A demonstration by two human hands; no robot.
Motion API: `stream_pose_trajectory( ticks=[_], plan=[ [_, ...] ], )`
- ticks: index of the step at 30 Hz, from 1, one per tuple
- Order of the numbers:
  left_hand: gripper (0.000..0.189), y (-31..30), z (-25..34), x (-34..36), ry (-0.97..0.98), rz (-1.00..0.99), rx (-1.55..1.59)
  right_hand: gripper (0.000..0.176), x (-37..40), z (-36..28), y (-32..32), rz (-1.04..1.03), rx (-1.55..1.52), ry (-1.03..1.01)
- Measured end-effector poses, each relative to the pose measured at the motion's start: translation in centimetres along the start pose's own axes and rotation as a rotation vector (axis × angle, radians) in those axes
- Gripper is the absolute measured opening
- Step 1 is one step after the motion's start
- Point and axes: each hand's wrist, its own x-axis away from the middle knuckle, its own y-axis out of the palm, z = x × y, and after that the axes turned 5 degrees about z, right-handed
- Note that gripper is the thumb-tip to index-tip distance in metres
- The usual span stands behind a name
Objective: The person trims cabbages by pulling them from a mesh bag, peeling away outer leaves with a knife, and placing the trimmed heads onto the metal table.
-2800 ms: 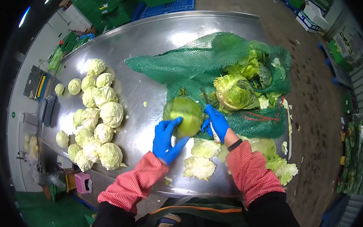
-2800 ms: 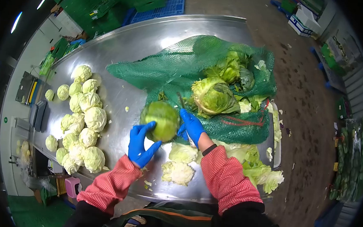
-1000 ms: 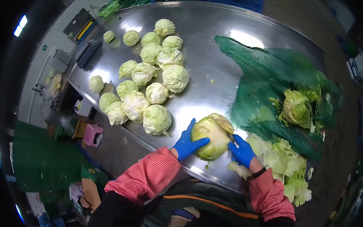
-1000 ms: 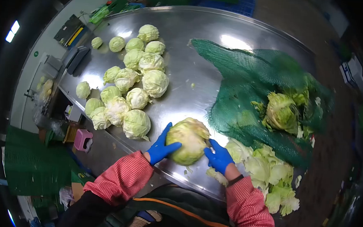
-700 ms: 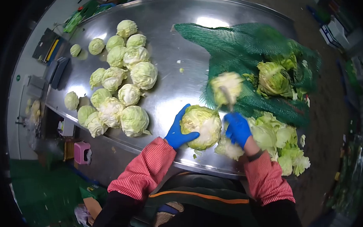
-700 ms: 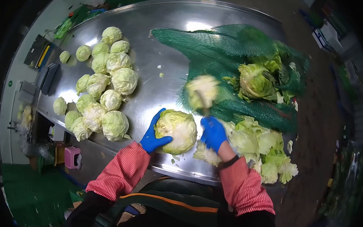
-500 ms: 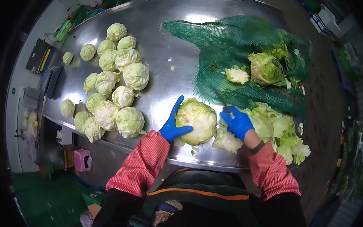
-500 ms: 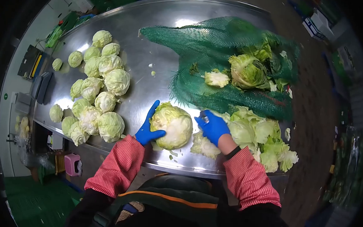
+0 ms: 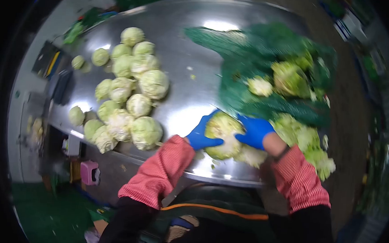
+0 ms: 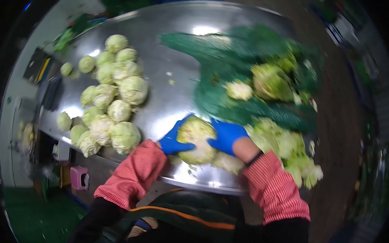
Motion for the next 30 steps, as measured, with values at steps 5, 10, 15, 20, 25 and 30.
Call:
stream_pose_trajectory(
  ticks=[5,10,15,20,25,30],
  plan=[
    [0.103,0.1,-2.1,-0.9,0.035,0.148,-0.36,0.061,-1.0,0.3,0.8,0.128,0.0,0.025],
    [0.106,0.4,-0.1,0.0,0.029,0.147,-0.517,0.05,-1.4,0.2,0.8,0.055,-0.039,0.313],
    [0.105,0.1,-1.5,0.9,0.077,0.156,-0.306,0.052,-1.5,1.7,3.4,0.285,-0.068,0.183],
    [0.102,1.3,-2.1,0.7,0.085,0.25,-0.289,0.052,-3.6,3.6,3.8,0.318,-0.269,0.427],
    [0.107,3.1,-3.2,1.7,0.142,0.343,-0.002,0.05,-4.5,4.2,5.1,0.318,-0.273,0.536],
    [0.109,2.3,-1.7,5.6,0.243,0.121,-0.342,0.046,-2.9,6.2,5.2,0.414,-0.29,0.61]
  ],
)
